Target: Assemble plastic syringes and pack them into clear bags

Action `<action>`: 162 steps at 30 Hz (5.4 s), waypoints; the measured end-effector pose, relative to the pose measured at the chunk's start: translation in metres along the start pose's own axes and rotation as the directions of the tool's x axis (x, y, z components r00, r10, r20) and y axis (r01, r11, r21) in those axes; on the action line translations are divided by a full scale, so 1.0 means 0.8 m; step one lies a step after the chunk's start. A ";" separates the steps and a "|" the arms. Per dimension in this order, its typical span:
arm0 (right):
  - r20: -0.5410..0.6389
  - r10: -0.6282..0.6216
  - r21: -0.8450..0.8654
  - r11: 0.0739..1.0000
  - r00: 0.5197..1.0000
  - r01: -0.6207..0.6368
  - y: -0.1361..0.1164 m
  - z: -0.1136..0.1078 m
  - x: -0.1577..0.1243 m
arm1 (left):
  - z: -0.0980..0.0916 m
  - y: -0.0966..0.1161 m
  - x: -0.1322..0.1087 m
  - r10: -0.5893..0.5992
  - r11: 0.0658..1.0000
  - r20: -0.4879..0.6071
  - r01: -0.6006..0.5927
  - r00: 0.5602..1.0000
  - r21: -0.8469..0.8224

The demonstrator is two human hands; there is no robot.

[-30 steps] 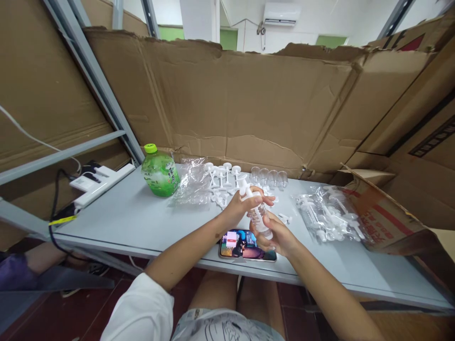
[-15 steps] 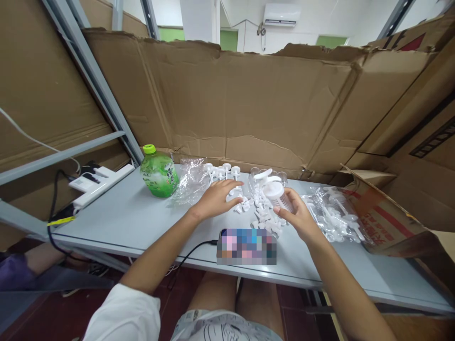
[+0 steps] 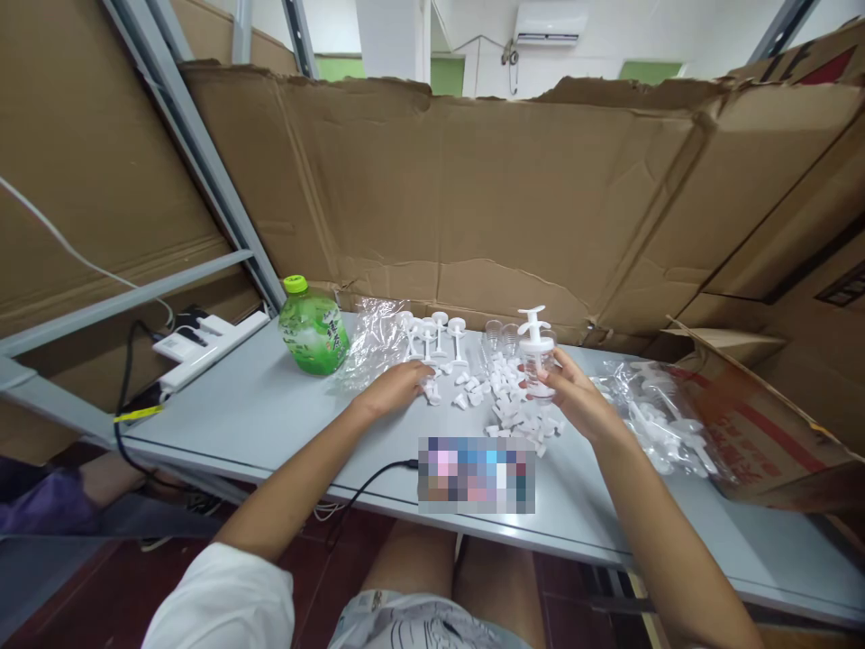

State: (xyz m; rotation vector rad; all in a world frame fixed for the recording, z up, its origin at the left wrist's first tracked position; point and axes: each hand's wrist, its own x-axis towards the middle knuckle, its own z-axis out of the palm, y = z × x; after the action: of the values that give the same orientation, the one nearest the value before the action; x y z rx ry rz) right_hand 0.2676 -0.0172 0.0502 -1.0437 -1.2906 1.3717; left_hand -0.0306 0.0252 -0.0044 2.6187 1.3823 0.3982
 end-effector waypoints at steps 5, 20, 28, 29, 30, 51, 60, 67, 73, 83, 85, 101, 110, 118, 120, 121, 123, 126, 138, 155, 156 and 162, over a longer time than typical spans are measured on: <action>0.029 0.015 0.108 0.994 0.999 -0.018 0.024 -0.006 0.005 | -0.003 0.010 0.013 0.016 0.998 0.018 -0.015 1.000 -0.064; -0.019 0.027 0.183 0.983 0.999 -0.023 0.036 -0.011 -0.003 | -0.002 -0.013 0.102 -0.357 0.922 0.040 0.345 0.933 0.177; -0.132 -0.002 0.150 0.988 0.991 0.022 0.038 -0.017 -0.001 | 0.003 -0.009 0.106 -0.277 0.958 0.107 0.264 0.955 0.115; -0.130 -0.005 0.145 0.989 0.991 0.024 0.039 -0.017 -0.001 | 0.005 -0.009 0.106 -0.252 0.965 0.107 0.242 0.962 0.103; -0.128 -0.005 0.138 0.990 0.992 0.023 0.039 -0.017 -0.001 | 0.007 -0.009 0.106 -0.229 0.971 0.106 0.220 0.968 0.092; -0.138 0.021 0.247 0.969 0.990 0.013 0.037 -0.009 -0.005 | -0.040 -0.068 -0.070 -0.244 0.967 0.135 0.232 0.960 0.102; -0.089 -0.052 0.125 0.990 0.995 0.063 0.048 0.001 -0.008 | -0.023 -0.047 -0.098 -0.171 0.983 -0.021 0.172 0.985 0.059; 0.012 0.000 0.227 0.974 1.000 -0.002 0.040 0.009 -0.013 | -0.014 -0.041 -0.097 -0.185 0.982 -0.115 0.188 0.976 0.010; 0.136 -0.039 0.256 0.967 0.990 0.003 0.039 0.024 -0.018 | -0.015 -0.032 -0.090 -0.281 0.952 -0.035 0.283 0.959 0.112; 0.290 -0.294 -0.024 0.949 0.911 0.314 0.021 0.065 -0.031 | -0.029 0.003 -0.088 -0.218 0.875 -0.249 0.302 0.944 0.379; 0.366 -0.383 -0.147 0.876 0.848 0.459 0.015 0.078 -0.031 | -0.033 0.016 -0.089 -0.187 0.874 -0.325 0.308 0.927 0.376; 0.698 -0.544 -0.478 0.130 0.466 0.869 0.006 0.125 0.017 | -0.066 0.084 -0.063 -0.141 0.923 -0.632 0.332 0.762 0.194; 0.581 -0.578 -0.433 0.376 0.573 0.819 0.012 0.130 0.037 | -0.071 0.084 -0.053 -0.192 0.981 -0.655 0.151 0.731 -0.120; 0.335 -0.719 -0.490 0.419 0.609 0.764 0.003 0.126 0.039 | -0.024 0.027 -0.070 -0.451 0.796 -0.472 0.102 0.758 -0.597; 0.272 -0.751 -0.501 0.424 0.602 0.755 -0.002 0.126 0.038 | -0.011 0.019 -0.075 -0.306 0.869 -0.206 0.185 0.929 -0.459; 0.237 -0.765 -0.509 0.427 0.599 0.747 -0.005 0.126 0.037 | -0.006 0.018 -0.077 -0.241 0.908 -0.098 0.188 0.966 -0.374; 0.179 -0.785 -0.533 0.429 0.593 0.729 -0.010 0.123 0.034 | -0.001 0.019 -0.079 -0.173 0.954 0.015 0.172 0.985 -0.247; 0.163 -0.789 -0.554 0.423 0.592 0.717 -0.016 0.117 0.029 | -0.005 0.027 -0.080 -0.202 0.942 -0.033 0.186 0.979 -0.278; 0.375 -0.648 -0.493 0.466 0.663 0.735 -0.020 0.127 0.017 | -0.067 0.098 -0.042 -0.313 -0.541 0.013 -0.166 0.950 -0.825; 0.561 -0.040 -0.623 0.637 0.827 0.454 -0.041 0.085 0.025 | -0.052 0.101 -0.033 -0.343 -0.508 0.179 -0.022 0.922 -0.861; 0.528 -0.074 -0.624 0.642 0.846 0.445 -0.040 0.088 0.026 | -0.051 0.102 -0.033 -0.346 -0.503 0.180 -0.020 0.921 -0.864; 0.373 -0.262 -0.716 0.529 0.890 0.456 -0.034 0.103 0.021 | -0.042 0.113 -0.031 -0.365 -0.404 0.121 -0.040 0.923 -0.914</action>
State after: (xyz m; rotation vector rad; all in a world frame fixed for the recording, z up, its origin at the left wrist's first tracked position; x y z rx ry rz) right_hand 0.1856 -0.0163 0.0838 -1.0910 -2.2618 0.5457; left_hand 0.0164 -0.0459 0.0465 0.6942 0.6148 1.2059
